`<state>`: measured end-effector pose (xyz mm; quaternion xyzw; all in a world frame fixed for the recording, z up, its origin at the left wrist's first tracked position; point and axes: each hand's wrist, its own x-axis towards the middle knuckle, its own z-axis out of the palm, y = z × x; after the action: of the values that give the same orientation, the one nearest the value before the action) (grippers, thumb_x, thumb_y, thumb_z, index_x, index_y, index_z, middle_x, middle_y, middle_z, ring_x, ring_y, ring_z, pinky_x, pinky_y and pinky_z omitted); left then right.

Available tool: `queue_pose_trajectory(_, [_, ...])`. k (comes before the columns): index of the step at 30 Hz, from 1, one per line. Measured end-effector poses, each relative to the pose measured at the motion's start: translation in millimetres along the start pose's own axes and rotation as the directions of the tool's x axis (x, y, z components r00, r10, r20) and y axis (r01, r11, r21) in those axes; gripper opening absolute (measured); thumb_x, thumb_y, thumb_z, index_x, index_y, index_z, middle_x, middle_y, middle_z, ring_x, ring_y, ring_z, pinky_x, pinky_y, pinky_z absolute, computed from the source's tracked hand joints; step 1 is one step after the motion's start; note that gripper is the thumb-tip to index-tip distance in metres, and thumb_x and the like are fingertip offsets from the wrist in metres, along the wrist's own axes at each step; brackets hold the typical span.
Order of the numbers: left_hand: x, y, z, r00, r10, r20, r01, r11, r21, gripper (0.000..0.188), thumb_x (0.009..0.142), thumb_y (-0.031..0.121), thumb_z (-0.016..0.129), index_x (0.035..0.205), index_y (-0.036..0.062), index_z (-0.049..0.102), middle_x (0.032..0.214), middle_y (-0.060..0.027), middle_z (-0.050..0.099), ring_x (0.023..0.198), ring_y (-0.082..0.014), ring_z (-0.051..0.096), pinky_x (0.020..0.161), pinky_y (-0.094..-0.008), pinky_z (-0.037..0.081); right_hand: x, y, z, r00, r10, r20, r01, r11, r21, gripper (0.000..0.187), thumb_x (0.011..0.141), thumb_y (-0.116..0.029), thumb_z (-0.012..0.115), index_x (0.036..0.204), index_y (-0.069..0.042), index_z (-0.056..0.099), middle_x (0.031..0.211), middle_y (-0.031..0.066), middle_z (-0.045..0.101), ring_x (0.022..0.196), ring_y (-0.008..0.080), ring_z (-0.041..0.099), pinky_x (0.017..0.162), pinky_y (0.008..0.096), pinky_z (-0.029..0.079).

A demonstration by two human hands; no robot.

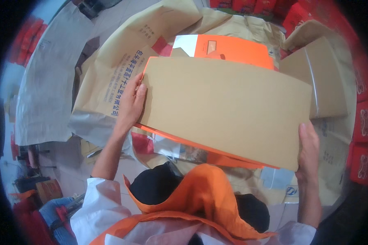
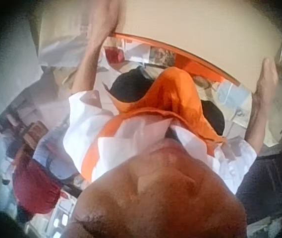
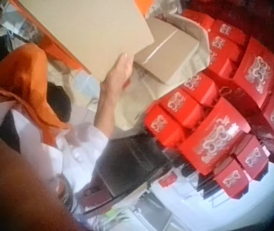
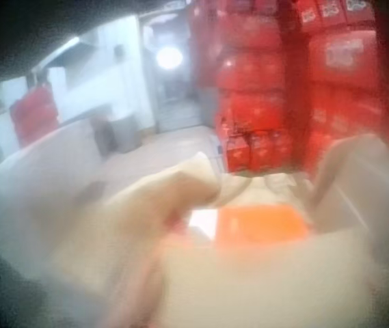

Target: The person unpacks a large orange box, removes cardboard inserts, and assembles smaller orange boxes by folding and tucking flaps. They place the assembled boxes into a larger container and continue folding additional boxes on a table.

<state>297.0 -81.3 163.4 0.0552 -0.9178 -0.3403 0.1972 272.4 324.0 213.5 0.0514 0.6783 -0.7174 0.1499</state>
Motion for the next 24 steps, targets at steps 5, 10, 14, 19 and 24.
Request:
queue_pose_trajectory(5, [4,-5,-2,0.987,-0.152,0.046,0.157,0.974,-0.164,0.034,0.088,0.018,0.049,0.117,-0.0010,0.049,0.116,-0.0191,0.051,0.104,-0.0311,0.051,0.090,-0.0347,0.040,-14,1,12,0.997,0.038,-0.074,-0.031,0.995,0.093,0.037,0.093,-0.020,0.041,0.124,0.000,0.042,0.118,0.0091,0.052,0.105,0.0144,0.050,0.090,0.0277,0.040])
queue_pose_trajectory(10, [21,21,6,0.938,0.331,0.102,-0.341,0.833,0.435,0.037,0.085,0.020,0.053,0.116,-0.0003,0.051,0.125,-0.0230,0.043,0.115,-0.0360,0.042,0.095,-0.0390,0.035,-6,7,21,1.000,-0.009,-0.001,0.009,1.000,0.026,0.040,0.093,-0.020,0.042,0.128,0.000,0.038,0.121,0.0093,0.049,0.108,0.0140,0.048,0.093,0.0291,0.038])
queue_pose_trajectory(14, [56,91,36,0.780,0.581,0.230,-0.620,0.768,0.162,0.039,0.082,0.023,0.055,0.113,-0.0006,0.051,0.123,-0.0238,0.044,0.113,-0.0360,0.044,0.094,-0.0393,0.036,-14,2,21,0.996,-0.006,0.094,-0.007,0.991,0.135,0.043,0.093,-0.021,0.041,0.130,-0.001,0.034,0.123,0.0093,0.048,0.110,0.0140,0.046,0.093,0.0292,0.038])
queue_pose_trajectory(19, [95,181,109,0.501,0.538,0.677,-0.427,0.835,-0.347,0.047,0.090,0.041,0.042,0.105,-0.0018,0.055,0.100,-0.0192,0.059,0.093,-0.0309,0.055,0.082,-0.0353,0.042,-12,13,18,0.999,-0.027,0.036,0.022,0.992,0.121,0.042,0.094,-0.023,0.040,0.129,-0.001,0.035,0.122,0.0095,0.048,0.109,0.0142,0.047,0.093,0.0289,0.038])
queue_pose_trajectory(24, [103,217,142,0.383,0.462,0.800,-0.433,0.855,-0.286,0.061,0.091,0.051,0.033,0.089,-0.0035,0.061,0.084,-0.0202,0.061,0.082,-0.0316,0.058,0.075,-0.0375,0.042,-11,27,7,0.984,0.068,0.162,-0.094,0.983,0.157,0.041,0.095,-0.027,0.036,0.124,0.002,0.041,0.115,0.0095,0.053,0.102,0.0143,0.052,0.089,0.0288,0.041])
